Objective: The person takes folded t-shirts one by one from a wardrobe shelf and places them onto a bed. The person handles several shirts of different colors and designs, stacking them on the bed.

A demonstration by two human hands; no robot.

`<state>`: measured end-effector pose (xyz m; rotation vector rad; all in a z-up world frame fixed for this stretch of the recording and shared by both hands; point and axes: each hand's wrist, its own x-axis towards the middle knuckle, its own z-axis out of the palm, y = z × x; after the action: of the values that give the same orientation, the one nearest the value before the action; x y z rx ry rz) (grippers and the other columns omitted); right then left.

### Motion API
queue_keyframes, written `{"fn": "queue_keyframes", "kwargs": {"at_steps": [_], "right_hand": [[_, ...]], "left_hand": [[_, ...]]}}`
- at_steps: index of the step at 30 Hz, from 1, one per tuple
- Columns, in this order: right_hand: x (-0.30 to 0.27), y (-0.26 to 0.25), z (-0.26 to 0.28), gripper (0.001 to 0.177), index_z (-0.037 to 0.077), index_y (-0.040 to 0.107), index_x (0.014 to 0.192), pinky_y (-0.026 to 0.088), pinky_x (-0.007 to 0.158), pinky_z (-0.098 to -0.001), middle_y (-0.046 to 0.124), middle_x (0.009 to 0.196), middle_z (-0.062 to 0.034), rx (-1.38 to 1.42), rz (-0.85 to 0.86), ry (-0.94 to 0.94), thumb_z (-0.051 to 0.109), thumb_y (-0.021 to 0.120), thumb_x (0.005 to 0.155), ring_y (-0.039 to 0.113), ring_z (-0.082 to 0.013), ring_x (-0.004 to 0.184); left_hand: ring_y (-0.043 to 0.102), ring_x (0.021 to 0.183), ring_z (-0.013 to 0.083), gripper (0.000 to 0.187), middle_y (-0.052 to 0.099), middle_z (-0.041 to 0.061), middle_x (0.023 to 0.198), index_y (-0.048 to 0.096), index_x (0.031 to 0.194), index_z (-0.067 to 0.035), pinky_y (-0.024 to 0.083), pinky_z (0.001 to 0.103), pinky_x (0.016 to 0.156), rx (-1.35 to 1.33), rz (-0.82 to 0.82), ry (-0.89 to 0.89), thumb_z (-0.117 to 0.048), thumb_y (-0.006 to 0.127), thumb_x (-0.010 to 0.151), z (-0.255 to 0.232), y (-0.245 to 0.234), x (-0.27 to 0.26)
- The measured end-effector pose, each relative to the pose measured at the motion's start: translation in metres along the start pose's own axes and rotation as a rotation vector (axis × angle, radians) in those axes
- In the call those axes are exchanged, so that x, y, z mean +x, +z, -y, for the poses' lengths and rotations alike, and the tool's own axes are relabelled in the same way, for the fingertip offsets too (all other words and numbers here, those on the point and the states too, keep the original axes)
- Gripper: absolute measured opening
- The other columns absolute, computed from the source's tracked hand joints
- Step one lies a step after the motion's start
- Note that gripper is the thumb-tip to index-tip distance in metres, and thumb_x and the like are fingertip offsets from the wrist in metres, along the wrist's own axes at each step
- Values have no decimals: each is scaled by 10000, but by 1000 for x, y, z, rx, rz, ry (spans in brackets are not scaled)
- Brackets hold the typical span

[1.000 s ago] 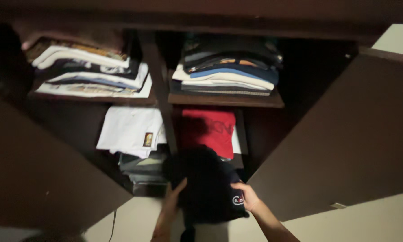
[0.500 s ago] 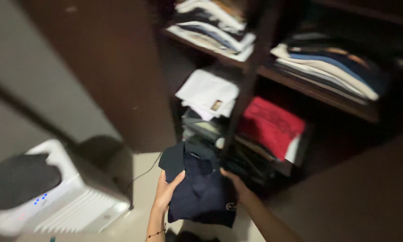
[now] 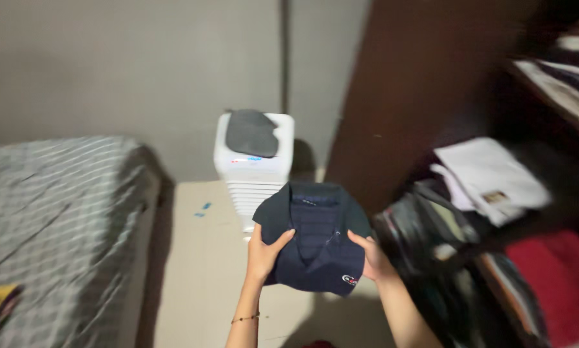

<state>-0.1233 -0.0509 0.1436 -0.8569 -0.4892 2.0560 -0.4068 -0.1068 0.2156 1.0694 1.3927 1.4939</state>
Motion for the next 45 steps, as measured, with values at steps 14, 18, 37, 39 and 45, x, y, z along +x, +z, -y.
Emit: {"fn": "queue_keyframes", "kwargs": {"at_steps": [14, 18, 37, 39, 45], "right_hand": [[112, 236, -201, 546, -27, 583, 1346, 540, 995, -459, 697, 1262, -191, -111, 429, 563, 334, 632, 939, 681, -325, 1125], [128, 288, -255, 508, -28, 587, 1356, 543, 994, -445, 689, 1263, -187, -241, 513, 665, 291, 655, 966, 675, -318, 1121], [367, 466, -357, 469, 56, 595, 1351, 560, 934, -409, 698, 1227, -97, -537, 610, 655, 179, 694, 909, 687, -251, 1089], [386, 473, -362, 469, 56, 585, 1355, 558, 939, -408, 688, 1229, -95, -537, 613, 639, 169, 699, 914, 682, -249, 1094], [449, 511, -379, 417, -4, 576, 1343, 559, 930, -406, 690, 1231, -121, -506, 635, 656, 135, 668, 960, 684, -258, 1088]], "left_hand": [[680, 1129, 197, 587, 724, 129, 1249, 644, 1272, 20, 499, 332, 991, 188, -557, 125, -168, 879, 768, -21, -267, -120], [703, 1070, 205, 532, 756, 125, 1197, 688, 1227, 16, 536, 327, 965, 27, -757, -49, -199, 863, 772, -8, -323, -149], [735, 1038, 293, 539, 729, 169, 1197, 629, 1305, 19, 635, 407, 860, -1023, -816, -278, -56, 799, 799, 71, -509, -25], [733, 1046, 277, 554, 733, 142, 1196, 627, 1308, -7, 623, 406, 882, -967, -840, -242, -45, 800, 783, 73, -518, -3], [709, 1079, 260, 586, 722, 132, 1221, 608, 1329, -10, 575, 405, 940, -748, -908, -217, -75, 813, 785, 89, -569, 57]]}}
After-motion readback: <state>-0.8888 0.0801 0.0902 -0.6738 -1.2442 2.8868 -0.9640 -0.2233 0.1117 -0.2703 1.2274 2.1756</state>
